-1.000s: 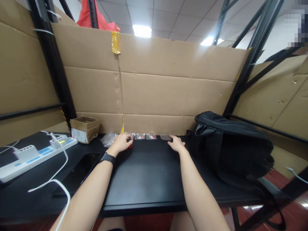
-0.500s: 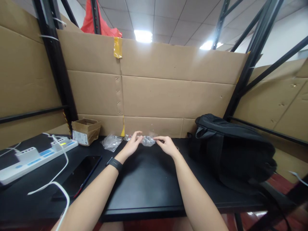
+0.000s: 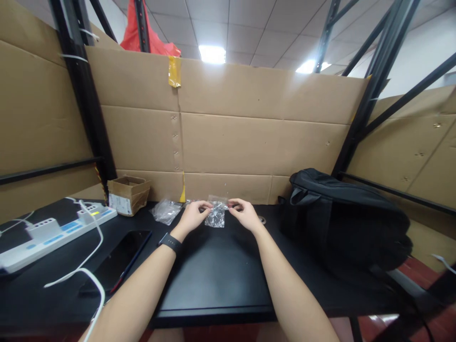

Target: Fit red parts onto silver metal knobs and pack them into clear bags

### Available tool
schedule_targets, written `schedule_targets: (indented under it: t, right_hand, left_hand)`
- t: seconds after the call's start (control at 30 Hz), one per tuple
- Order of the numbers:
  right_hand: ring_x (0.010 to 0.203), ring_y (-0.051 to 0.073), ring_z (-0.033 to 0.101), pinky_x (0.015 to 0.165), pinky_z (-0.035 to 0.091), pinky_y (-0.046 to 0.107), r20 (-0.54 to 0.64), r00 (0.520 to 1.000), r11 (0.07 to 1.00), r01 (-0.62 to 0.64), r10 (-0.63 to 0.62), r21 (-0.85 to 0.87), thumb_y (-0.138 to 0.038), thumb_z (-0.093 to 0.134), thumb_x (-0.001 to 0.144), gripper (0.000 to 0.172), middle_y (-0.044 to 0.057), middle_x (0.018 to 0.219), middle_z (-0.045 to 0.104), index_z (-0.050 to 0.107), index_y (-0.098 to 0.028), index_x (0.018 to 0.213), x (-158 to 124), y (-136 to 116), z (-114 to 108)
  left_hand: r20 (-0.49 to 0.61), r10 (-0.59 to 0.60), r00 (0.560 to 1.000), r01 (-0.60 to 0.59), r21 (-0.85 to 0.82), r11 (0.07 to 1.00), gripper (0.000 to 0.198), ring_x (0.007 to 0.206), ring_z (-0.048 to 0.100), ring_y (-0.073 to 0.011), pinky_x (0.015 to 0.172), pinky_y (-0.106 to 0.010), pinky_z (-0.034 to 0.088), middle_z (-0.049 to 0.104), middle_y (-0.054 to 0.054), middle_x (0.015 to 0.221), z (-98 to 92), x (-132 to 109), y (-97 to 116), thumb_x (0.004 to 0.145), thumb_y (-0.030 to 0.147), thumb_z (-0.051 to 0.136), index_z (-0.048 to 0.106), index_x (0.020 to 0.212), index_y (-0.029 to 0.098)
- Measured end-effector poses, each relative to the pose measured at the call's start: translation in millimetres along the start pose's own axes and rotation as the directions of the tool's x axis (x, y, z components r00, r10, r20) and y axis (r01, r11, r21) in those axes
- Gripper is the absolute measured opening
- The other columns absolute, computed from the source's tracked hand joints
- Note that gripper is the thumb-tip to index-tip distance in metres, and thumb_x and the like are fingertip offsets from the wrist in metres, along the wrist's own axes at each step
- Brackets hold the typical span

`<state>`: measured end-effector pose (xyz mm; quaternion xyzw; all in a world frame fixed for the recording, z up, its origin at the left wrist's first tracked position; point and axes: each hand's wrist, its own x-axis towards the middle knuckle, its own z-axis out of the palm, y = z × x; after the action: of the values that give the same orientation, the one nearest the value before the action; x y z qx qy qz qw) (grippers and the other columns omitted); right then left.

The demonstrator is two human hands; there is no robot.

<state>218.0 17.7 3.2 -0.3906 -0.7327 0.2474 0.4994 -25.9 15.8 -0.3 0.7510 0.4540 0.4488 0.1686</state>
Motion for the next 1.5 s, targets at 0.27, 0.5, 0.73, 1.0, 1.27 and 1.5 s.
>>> schedule_targets:
  t: [0.27,0.5,0.73,1.0,1.27,1.5]
  right_hand:
    - [0.079,0.016,0.066,0.079,0.053,0.032,-0.026,0.999,0.997,-0.047,0.046,-0.057,-0.03,0.067,0.079,0.034,0.008,0.104,0.072,0.067,-0.018,0.111,1,0,-5]
    - [0.078,0.015,0.065,0.078,0.053,0.031,-0.041,0.996,0.995,-0.076,0.074,-0.062,-0.029,0.067,0.077,0.036,0.008,0.104,0.07,0.066,-0.018,0.111,1,3,-8]
    - [0.078,0.015,0.066,0.079,0.053,0.031,-0.042,0.992,0.988,-0.123,0.12,-0.094,-0.025,0.067,0.076,0.033,0.009,0.108,0.069,0.068,-0.018,0.109,0,7,-11]
    - [0.072,0.013,0.065,0.075,0.053,0.029,-0.011,0.992,0.987,-0.125,0.125,-0.096,-0.023,0.068,0.075,0.032,0.008,0.104,0.069,0.069,-0.018,0.106,1,12,-11]
    - [0.07,0.012,0.064,0.075,0.053,0.028,0.003,0.993,0.986,-0.118,0.119,-0.115,-0.023,0.067,0.075,0.033,0.007,0.102,0.069,0.068,-0.018,0.107,-1,10,-10]
    - [0.07,0.012,0.063,0.075,0.053,0.028,0.011,0.993,0.976,-0.115,0.119,-0.187,-0.021,0.067,0.075,0.032,0.005,0.102,0.067,0.068,-0.019,0.107,0,17,-13]
  left_hand:
    - [-0.249,-0.154,0.956,0.225,0.289,0.93,0.034,0.097,0.069,-0.0247,0.092,-0.038,0.042,0.077,-0.002,0.095,-23.9,1,4,0.083,0.031,0.057,0.068,0.115,0.028]
    - [-0.566,-0.236,0.79,0.495,0.36,0.791,0.019,0.109,0.058,-0.03,0.096,-0.046,0.032,0.074,-0.005,0.103,-73.9,-3,-15,0.081,0.036,0.06,0.074,0.087,0.026]
    - [-0.641,-0.338,0.689,0.631,0.3,0.716,0.013,0.12,0.043,-0.0373,0.097,-0.056,0.032,0.061,-0.006,0.121,-89.7,-10,-50,0.067,0.039,0.072,0.072,0.071,0.027]
    - [-0.624,-0.386,0.679,0.695,0.378,0.612,0.018,0.116,0.046,-0.0358,0.094,-0.053,0.034,0.06,-0.01,0.118,-90.3,-16,-71,0.07,0.035,0.068,0.064,0.084,0.025]
    - [-0.606,-0.405,0.684,0.708,0.42,0.568,0.049,0.117,0.052,-0.0379,0.093,-0.052,0.032,0.06,-0.017,0.126,-87.7,-17,-68,0.076,0.022,0.062,0.047,0.123,0.023]
    - [-0.676,-0.324,0.662,0.719,0.448,0.532,0.042,0.114,0.052,-0.0366,0.091,-0.05,0.033,0.062,-0.016,0.121,-81.4,-17,-65,0.077,0.021,0.058,0.051,0.118,0.022]
